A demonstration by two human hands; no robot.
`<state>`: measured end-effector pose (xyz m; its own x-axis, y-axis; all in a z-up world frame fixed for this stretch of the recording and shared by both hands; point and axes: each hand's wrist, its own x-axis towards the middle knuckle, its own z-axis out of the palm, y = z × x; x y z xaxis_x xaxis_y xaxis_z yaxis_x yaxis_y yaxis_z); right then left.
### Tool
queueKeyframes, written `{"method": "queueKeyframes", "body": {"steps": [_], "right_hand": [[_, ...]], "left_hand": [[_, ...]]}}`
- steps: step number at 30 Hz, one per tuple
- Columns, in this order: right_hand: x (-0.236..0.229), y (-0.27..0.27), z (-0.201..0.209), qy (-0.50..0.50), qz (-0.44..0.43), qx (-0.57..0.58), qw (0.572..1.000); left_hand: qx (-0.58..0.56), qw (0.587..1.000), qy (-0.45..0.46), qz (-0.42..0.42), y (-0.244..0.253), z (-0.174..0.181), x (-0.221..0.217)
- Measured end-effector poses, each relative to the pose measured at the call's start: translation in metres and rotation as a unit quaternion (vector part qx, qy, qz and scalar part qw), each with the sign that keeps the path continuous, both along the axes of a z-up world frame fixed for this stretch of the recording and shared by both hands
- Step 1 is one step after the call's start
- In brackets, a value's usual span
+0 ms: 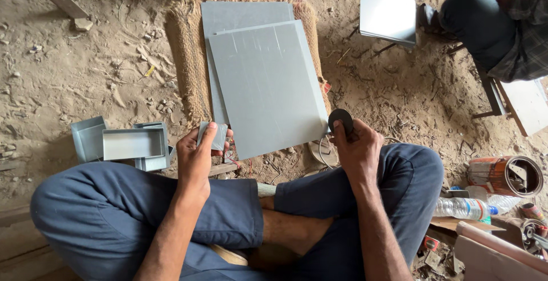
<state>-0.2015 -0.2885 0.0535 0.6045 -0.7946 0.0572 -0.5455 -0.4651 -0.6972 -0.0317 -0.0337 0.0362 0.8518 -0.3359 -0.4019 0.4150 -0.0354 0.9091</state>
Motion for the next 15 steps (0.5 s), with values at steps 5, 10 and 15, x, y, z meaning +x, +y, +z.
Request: {"method": "queueKeyframes", "body": {"steps": [5,10,15], "right_hand": [[0.001,0.000,0.000,-0.044,0.011,0.046,0.998],[0.006,-0.001,0.009,0.009,0.036,-0.003,0.999],[0.010,0.001,0.018,0.042,0.060,-0.051,0.996]], "left_hand": [[-0.001,1.000,-0.004,0.001,0.003,0.001,-0.001],[-0.007,1.000,-0.011,-0.006,0.002,0.002,-0.001],[-0.019,1.000,0.014,-0.002,0.001,0.003,-0.002]]}}
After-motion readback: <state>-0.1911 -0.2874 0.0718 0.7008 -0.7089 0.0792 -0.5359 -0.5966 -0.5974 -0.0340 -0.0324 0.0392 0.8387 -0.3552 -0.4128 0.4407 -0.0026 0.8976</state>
